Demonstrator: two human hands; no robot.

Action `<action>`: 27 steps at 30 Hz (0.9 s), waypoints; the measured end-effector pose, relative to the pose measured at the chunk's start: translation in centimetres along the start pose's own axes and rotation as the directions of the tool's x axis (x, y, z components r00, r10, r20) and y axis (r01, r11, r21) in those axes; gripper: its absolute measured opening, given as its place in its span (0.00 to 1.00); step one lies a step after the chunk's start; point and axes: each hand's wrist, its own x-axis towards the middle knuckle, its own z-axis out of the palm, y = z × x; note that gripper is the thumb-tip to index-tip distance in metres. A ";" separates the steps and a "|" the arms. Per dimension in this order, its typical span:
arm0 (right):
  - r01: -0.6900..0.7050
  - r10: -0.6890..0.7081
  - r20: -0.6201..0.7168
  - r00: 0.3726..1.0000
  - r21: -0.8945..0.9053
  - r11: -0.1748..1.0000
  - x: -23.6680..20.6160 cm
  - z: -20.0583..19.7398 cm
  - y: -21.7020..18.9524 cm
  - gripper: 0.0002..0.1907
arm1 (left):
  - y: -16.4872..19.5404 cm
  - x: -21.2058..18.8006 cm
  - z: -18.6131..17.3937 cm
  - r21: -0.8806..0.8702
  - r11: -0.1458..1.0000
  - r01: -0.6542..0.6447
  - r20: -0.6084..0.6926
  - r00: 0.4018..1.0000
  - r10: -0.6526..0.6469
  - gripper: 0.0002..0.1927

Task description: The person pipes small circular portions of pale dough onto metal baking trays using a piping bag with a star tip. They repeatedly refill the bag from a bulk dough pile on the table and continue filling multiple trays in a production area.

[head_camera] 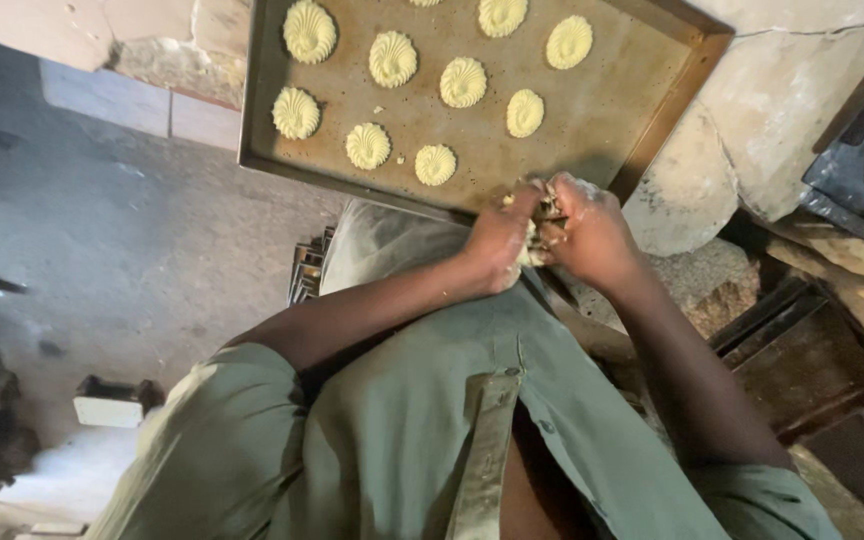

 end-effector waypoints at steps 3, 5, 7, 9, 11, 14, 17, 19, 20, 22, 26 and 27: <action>0.017 -0.021 -0.083 0.996 -0.043 0.999 0.4 2.6 0.7 0.13 | -2.7 1.3 -0.6 0.150 0.988 -0.029 -0.014 0.999 0.031 0.19; -0.012 0.011 -0.094 0.996 -0.012 1.000 0.6 3.0 0.5 0.07 | -4.0 1.4 -1.1 0.178 0.979 -0.101 0.032 0.995 0.097 0.21; -0.003 -0.003 -0.051 0.999 -0.106 0.994 0.7 2.1 0.1 0.09 | -4.5 1.2 -1.4 0.115 0.972 -0.206 0.113 0.975 0.194 0.20; 0.090 -0.083 0.062 0.995 -0.122 0.988 1.1 0.1 -0.4 0.14 | -4.2 0.8 -1.4 -0.002 1.000 0.008 0.046 0.999 -0.008 0.17; 0.231 -0.218 0.257 0.941 -0.022 0.973 2.0 -2.2 -0.8 0.23 | -3.5 0.5 -1.2 -0.049 0.998 0.047 -0.006 0.999 -0.048 0.16; 0.111 -0.021 0.353 0.935 -0.236 0.965 4.8 -2.6 -1.5 0.23 | -2.0 0.8 -0.6 0.037 0.985 -0.170 -0.059 0.983 0.172 0.19; 0.245 -0.160 0.246 0.956 -0.369 0.896 7.2 -1.5 -1.9 0.10 | -1.4 0.8 -0.2 0.034 0.954 -0.297 -0.072 0.952 0.298 0.21; 0.234 -0.139 0.285 0.948 -0.333 0.914 7.9 -0.8 -1.8 0.08 | -1.5 0.7 -0.1 -0.160 0.957 -0.241 -0.095 0.969 0.228 0.21; 0.227 -0.128 0.305 0.944 -0.317 0.921 8.0 -0.4 -1.7 0.07 | -1.6 0.6 0.0 -0.200 0.958 -0.207 -0.094 0.977 0.192 0.20; 0.328 -0.232 0.282 0.931 -0.366 0.871 7.9 0.3 -1.6 0.05 | -2.0 0.5 0.2 -0.282 0.948 -0.146 -0.082 0.988 0.128 0.19; 0.319 -0.261 0.188 0.947 -0.438 0.840 7.7 1.9 -2.1 0.12 | -2.5 0.0 -0.1 -0.306 0.941 -0.147 -0.039 0.989 0.142 0.21; 0.299 -0.241 0.186 0.953 -0.424 0.855 7.6 2.1 -2.5 0.11 | -2.4 -0.2 -0.5 -0.322 0.934 -0.156 -0.031 0.987 0.155 0.20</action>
